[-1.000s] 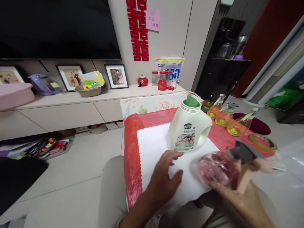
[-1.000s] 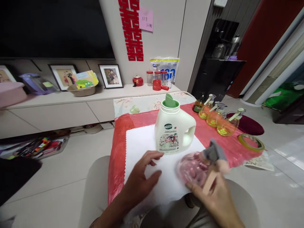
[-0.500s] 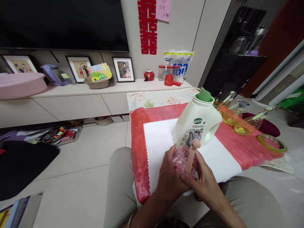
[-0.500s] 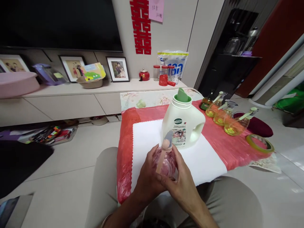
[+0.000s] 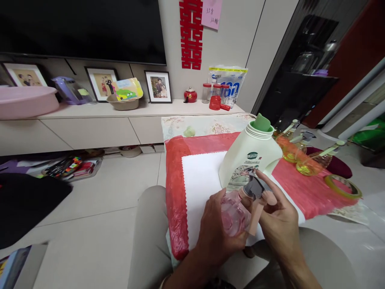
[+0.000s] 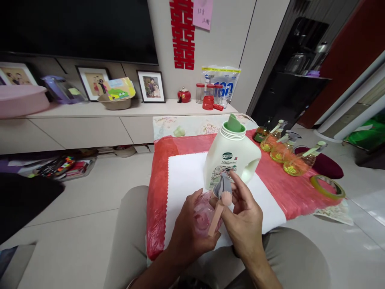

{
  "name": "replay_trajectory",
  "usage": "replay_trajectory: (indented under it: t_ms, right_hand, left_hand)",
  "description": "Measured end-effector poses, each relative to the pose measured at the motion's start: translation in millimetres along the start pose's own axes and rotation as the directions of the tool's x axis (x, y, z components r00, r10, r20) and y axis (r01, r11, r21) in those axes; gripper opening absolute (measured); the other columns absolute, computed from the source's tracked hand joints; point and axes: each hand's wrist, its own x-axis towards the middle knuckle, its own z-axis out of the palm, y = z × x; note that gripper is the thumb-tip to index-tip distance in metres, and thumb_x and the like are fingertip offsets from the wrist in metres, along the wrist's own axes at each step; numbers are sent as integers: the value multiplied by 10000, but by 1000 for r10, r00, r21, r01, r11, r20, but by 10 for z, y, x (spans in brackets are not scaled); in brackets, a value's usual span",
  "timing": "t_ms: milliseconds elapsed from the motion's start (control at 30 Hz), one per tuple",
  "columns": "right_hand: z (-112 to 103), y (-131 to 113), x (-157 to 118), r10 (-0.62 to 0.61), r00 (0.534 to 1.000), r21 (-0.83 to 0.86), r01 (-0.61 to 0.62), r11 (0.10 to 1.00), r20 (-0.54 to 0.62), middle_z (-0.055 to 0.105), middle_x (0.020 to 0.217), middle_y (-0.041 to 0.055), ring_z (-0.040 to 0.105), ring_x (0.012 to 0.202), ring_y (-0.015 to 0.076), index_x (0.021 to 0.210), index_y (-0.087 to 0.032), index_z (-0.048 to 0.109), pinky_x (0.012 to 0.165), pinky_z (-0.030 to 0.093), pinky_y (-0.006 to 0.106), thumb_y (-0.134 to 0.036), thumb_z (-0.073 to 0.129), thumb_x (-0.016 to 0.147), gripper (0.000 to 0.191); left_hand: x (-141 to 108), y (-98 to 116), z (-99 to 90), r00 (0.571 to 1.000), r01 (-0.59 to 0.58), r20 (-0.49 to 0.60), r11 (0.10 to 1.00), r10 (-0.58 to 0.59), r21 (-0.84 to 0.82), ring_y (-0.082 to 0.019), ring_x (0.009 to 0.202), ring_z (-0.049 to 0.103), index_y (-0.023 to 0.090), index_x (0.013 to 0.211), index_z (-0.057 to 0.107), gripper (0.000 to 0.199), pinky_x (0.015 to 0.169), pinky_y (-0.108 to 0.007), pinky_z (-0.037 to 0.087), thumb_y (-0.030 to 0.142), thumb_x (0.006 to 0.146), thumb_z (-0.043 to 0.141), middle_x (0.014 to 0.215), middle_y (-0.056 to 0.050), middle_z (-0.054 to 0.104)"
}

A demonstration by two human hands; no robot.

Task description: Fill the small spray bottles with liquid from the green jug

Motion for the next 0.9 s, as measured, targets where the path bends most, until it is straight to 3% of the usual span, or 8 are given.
replay_trajectory:
  t_ms: [133, 333, 533, 667, 800, 900]
  right_hand:
    - [33, -44, -4, -75, 997, -54, 75, 996, 10, 675, 1136, 97, 703, 937, 170, 1524, -141, 418, 842, 621, 244, -288, 910, 616, 1043]
    - [66, 149, 97, -147, 972, -64, 161, 985, 184, 552, 1404, 128, 639, 1188, 210, 1584, -231, 340, 968, 581, 293, -388, 751, 849, 857]
    - [190, 162, 231, -183, 940, -153, 234, 960, 288, 507, 1449, 151, 635, 1190, 236, 1427, -175, 545, 1007, 564, 334, -445, 776, 809, 713]
    - [303, 84, 298, -55, 946, -41, 72, 997, 320, 511, 1440, 163, 614, 1227, 263, 1433, -177, 518, 1039, 545, 382, -419, 825, 759, 779]
    - [424, 42, 368, 41, 875, 174, -141, 975, 483, 620, 1301, 132, 659, 1145, 222, 1556, -229, 350, 1017, 551, 378, -384, 762, 843, 838]
    - [506, 71, 412, 32, 837, 236, -191, 953, 546, 620, 1299, 129, 643, 1169, 218, 1580, -242, 317, 1028, 539, 387, -395, 734, 869, 839]
  left_hand:
    - [-14, -33, -43, 998, 44, 36, 999, -44, -14, -339, 1174, 618, 257, 1410, 366, 962, 1007, -511, 539, 245, 558, 811, 1305, -110, 599]
    - [29, -18, -156, 986, 160, 57, 980, -154, -121, -325, 1204, 617, 244, 1400, 363, 976, 1046, -477, 524, 205, 532, 807, 1344, -108, 592]
    - [57, 14, -286, 974, 226, 66, 946, -217, -233, -328, 1243, 605, 249, 1410, 375, 979, 1065, -472, 518, 176, 536, 810, 1394, -116, 583]
    - [91, 52, -385, 967, 255, 115, 899, -228, -355, -302, 1248, 603, 252, 1396, 403, 918, 1053, -436, 527, 162, 573, 798, 1409, -103, 579]
    - [135, 49, -475, 965, 259, 138, 890, -222, -376, -282, 1224, 621, 247, 1404, 388, 912, 1017, -398, 551, 164, 596, 803, 1408, -104, 574]
    - [152, 16, -514, 969, 248, 111, 892, -222, -378, -285, 1214, 631, 251, 1405, 394, 919, 993, -389, 567, 172, 591, 813, 1395, -104, 584]
